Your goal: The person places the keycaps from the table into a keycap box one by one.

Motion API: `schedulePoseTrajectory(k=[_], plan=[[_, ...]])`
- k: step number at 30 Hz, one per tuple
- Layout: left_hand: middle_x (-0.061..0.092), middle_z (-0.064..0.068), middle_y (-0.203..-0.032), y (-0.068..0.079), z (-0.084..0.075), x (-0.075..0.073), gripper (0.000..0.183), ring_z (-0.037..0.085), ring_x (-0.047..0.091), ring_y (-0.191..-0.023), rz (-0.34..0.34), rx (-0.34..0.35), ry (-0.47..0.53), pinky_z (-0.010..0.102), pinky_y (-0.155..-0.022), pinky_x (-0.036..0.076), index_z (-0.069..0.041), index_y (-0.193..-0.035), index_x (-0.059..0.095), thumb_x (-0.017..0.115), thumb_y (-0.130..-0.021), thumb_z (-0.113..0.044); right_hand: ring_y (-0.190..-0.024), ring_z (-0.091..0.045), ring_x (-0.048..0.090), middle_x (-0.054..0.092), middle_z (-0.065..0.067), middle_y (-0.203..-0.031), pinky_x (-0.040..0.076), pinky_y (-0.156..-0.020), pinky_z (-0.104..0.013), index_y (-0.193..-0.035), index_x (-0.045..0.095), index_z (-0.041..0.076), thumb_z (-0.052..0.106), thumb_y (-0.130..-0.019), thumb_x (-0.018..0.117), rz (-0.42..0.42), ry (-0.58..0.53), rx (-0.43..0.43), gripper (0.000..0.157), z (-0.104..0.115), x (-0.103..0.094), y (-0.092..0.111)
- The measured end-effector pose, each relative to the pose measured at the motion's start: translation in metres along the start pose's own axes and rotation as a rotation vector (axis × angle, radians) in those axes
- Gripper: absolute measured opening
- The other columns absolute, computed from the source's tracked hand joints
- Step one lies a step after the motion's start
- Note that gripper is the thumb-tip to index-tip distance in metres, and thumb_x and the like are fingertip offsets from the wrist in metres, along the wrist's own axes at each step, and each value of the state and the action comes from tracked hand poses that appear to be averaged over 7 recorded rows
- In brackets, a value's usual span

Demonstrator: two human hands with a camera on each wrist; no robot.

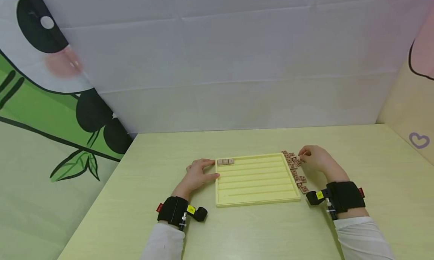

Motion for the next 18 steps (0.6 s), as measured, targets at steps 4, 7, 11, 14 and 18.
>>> schedulePoseTrajectory(k=[4, 7, 11, 14, 18], plan=[[0.054, 0.015, -0.133, -0.008, -0.002, 0.002, 0.057, 0.036, 0.038, -0.129, -0.017, -0.017, -0.004, 0.055, -0.106, 0.014, -0.004, -0.130, 0.057, 0.074, -0.080, -0.027, -0.089, -0.035, 0.061, 0.056, -0.031, -0.108, 0.050, -0.070, -0.038, -0.117, 0.051, -0.011, 0.011, -0.100, 0.042, -0.039, -0.066, -0.036, 0.029, 0.001, -0.011, -0.013], [0.054, 0.015, -0.133, -0.013, -0.003, 0.003, 0.057, 0.036, 0.038, -0.129, -0.029, -0.029, 0.002, 0.054, -0.106, 0.014, -0.005, -0.130, 0.058, 0.075, -0.080, -0.027, -0.092, -0.036, 0.062, 0.057, -0.030, -0.109, 0.051, -0.073, -0.039, -0.121, 0.051, -0.010, 0.014, -0.100, 0.044, -0.071, -0.097, -0.064, 0.033, 0.004, -0.019, -0.021], [0.054, 0.015, -0.133, -0.020, -0.006, 0.004, 0.057, 0.036, 0.039, -0.128, -0.043, -0.040, 0.003, 0.055, -0.106, 0.014, -0.004, -0.129, 0.058, 0.075, -0.080, -0.027, -0.098, -0.037, 0.059, 0.060, -0.028, -0.112, 0.049, -0.076, -0.042, -0.124, 0.054, -0.008, 0.021, -0.100, 0.047, -0.100, -0.104, -0.094, 0.038, 0.004, -0.029, -0.032], [0.054, 0.015, -0.133, -0.025, -0.008, 0.005, 0.057, 0.036, 0.038, -0.129, -0.053, -0.053, 0.003, 0.054, -0.106, 0.014, -0.005, -0.129, 0.058, 0.075, -0.080, -0.027, -0.102, -0.038, 0.056, 0.059, -0.027, -0.115, 0.048, -0.077, -0.044, -0.125, 0.055, -0.005, 0.027, -0.099, 0.049, -0.102, -0.108, -0.112, 0.042, 0.004, -0.035, -0.040], [0.054, 0.015, -0.133, -0.033, -0.010, 0.006, 0.057, 0.036, 0.038, -0.129, -0.067, -0.068, 0.004, 0.055, -0.106, 0.014, -0.005, -0.130, 0.058, 0.074, -0.080, -0.027, -0.103, -0.038, 0.055, 0.058, -0.026, -0.118, 0.047, -0.078, -0.045, -0.123, 0.057, -0.003, 0.031, -0.097, 0.053, -0.094, -0.110, -0.148, 0.043, 0.006, -0.042, -0.050]])
Point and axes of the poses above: each hand's wrist, its own y-axis away from the middle knuckle, its own x-axis out of the palm, z = x × y, the point moved 6 cm from there along -y, towards the middle knuckle
